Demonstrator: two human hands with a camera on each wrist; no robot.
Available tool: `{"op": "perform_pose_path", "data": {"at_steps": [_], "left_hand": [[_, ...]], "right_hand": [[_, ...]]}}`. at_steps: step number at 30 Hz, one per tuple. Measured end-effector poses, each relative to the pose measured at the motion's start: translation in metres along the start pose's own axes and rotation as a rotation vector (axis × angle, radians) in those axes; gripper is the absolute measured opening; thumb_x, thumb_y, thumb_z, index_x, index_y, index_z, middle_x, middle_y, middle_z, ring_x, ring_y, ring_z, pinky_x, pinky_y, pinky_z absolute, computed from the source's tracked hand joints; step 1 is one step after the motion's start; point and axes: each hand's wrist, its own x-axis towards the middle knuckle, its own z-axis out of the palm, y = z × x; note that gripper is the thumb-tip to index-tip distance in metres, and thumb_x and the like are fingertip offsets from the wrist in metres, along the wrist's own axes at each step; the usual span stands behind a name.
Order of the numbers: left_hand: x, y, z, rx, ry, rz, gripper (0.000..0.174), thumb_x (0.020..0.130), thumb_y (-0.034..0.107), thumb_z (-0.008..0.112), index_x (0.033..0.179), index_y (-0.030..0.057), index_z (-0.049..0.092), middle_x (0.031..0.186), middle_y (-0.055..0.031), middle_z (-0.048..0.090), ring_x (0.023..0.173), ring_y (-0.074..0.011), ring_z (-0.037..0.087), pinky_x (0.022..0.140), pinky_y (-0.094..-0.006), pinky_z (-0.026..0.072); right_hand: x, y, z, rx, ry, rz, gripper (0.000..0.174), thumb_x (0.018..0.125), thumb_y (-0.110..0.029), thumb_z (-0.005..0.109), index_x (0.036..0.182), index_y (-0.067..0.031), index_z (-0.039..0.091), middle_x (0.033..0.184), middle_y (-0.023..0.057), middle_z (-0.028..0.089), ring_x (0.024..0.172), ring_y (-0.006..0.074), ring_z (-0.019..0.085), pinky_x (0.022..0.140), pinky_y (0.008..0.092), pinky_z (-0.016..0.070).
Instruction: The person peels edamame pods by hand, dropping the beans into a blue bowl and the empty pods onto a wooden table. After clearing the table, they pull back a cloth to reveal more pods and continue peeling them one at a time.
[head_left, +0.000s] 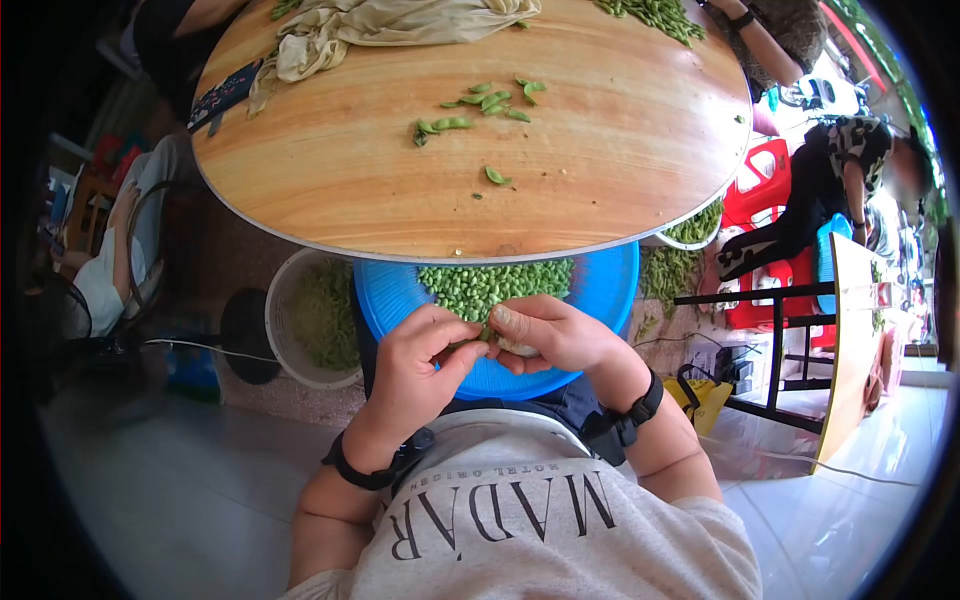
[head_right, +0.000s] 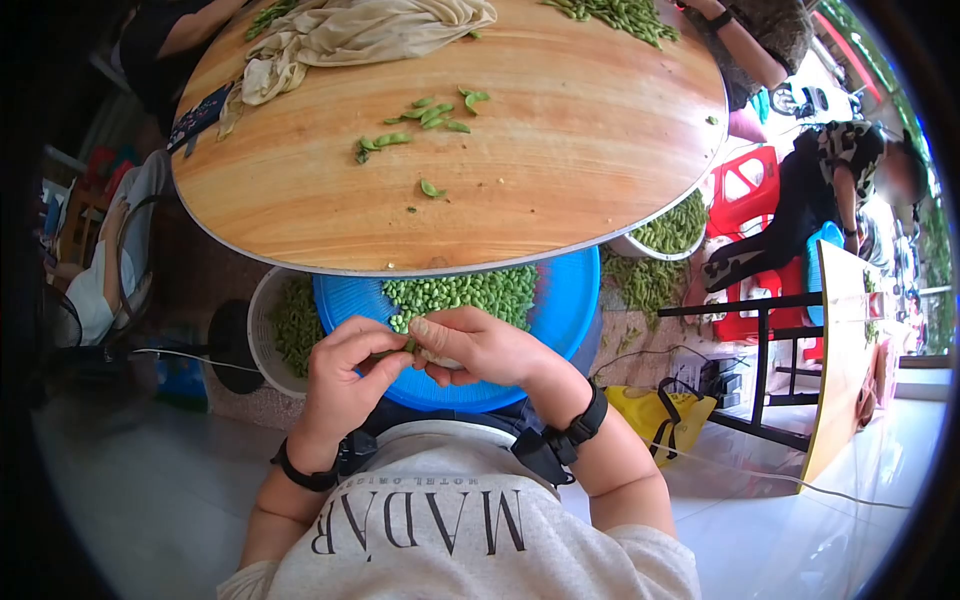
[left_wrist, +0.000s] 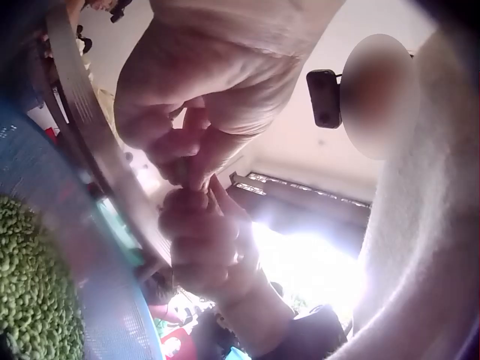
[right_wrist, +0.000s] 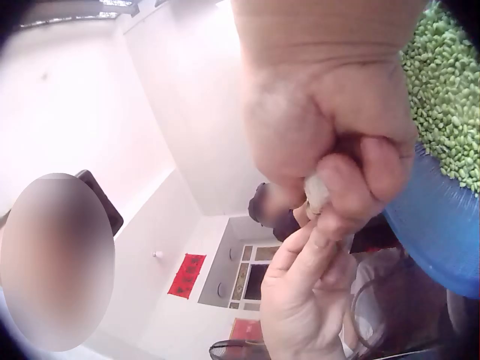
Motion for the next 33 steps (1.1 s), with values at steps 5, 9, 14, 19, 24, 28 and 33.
{"op": "perform_pose_path", "data": {"at_steps": [5, 9, 14, 19, 24, 28, 33], "left_hand": [[0.002, 0.006, 0.001, 0.117, -0.007, 0.059, 0.014, 0.071, -0.005, 0.066, 0.084, -0.0004, 0.064, 0.078, -0.0075, 0.059, 0.065, -0.0137, 0.057, 0.053, -0.0234, 0.0446], [0.002, 0.007, 0.006, 0.129, 0.017, 0.1, 0.014, 0.07, -0.005, 0.066, 0.084, -0.0004, 0.063, 0.077, -0.0085, 0.058, 0.063, -0.0154, 0.057, 0.052, -0.0245, 0.0445], [0.004, 0.007, 0.007, 0.152, 0.013, 0.102, 0.015, 0.07, -0.006, 0.066, 0.083, -0.0005, 0.062, 0.077, -0.009, 0.059, 0.063, -0.0162, 0.057, 0.052, -0.0249, 0.0448], [0.002, 0.006, 0.013, 0.148, 0.06, 0.11, 0.015, 0.07, -0.006, 0.065, 0.083, -0.0008, 0.061, 0.077, -0.0092, 0.059, 0.063, -0.0161, 0.058, 0.052, -0.0246, 0.0457], [0.002, 0.005, 0.016, 0.173, 0.061, 0.146, 0.014, 0.071, -0.006, 0.065, 0.083, -0.0008, 0.061, 0.077, -0.0093, 0.058, 0.063, -0.0157, 0.058, 0.052, -0.0238, 0.0459], [0.002, 0.004, 0.017, 0.157, 0.068, 0.143, 0.014, 0.071, -0.006, 0.065, 0.083, -0.0006, 0.06, 0.077, -0.0094, 0.059, 0.062, -0.0164, 0.058, 0.051, -0.0242, 0.046], [0.0, 0.002, 0.019, 0.151, 0.074, 0.151, 0.014, 0.071, -0.005, 0.066, 0.084, -0.0004, 0.06, 0.077, -0.0095, 0.059, 0.063, -0.0166, 0.058, 0.051, -0.0245, 0.0459]], "right_hand": [[0.0, 0.001, 0.001, 0.006, -0.007, 0.023, 0.047, 0.091, -0.049, 0.04, 0.091, -0.0048, 0.056, 0.064, -0.0009, 0.05, 0.055, 0.0058, 0.044, 0.047, 0.0187, 0.0353], [-0.002, 0.001, 0.0, -0.004, -0.003, 0.033, 0.047, 0.091, -0.049, 0.039, 0.094, -0.005, 0.056, 0.065, -0.001, 0.05, 0.056, 0.0059, 0.044, 0.047, 0.019, 0.0357], [-0.003, -0.001, -0.001, -0.035, 0.016, 0.013, 0.045, 0.092, -0.046, 0.041, 0.095, -0.0037, 0.055, 0.068, -0.0006, 0.048, 0.058, 0.006, 0.043, 0.049, 0.0189, 0.0359], [-0.002, 0.004, 0.001, -0.012, 0.042, -0.046, 0.039, 0.093, -0.04, 0.043, 0.09, -0.0035, 0.054, 0.069, -0.0008, 0.047, 0.059, 0.0063, 0.043, 0.05, 0.0192, 0.0367], [-0.003, 0.005, 0.003, -0.025, 0.079, -0.068, 0.037, 0.093, -0.038, 0.044, 0.085, -0.0036, 0.054, 0.068, -0.0009, 0.047, 0.059, 0.0071, 0.043, 0.049, 0.02, 0.037], [-0.002, 0.009, 0.002, -0.027, 0.107, -0.081, 0.037, 0.093, -0.037, 0.045, 0.081, -0.0032, 0.054, 0.067, -0.0007, 0.048, 0.059, 0.0072, 0.044, 0.049, 0.0206, 0.037], [-0.002, 0.015, 0.0, -0.046, 0.118, -0.086, 0.038, 0.093, -0.037, 0.045, 0.081, -0.003, 0.055, 0.064, -0.0005, 0.048, 0.056, 0.0072, 0.044, 0.048, 0.0205, 0.037]]}}
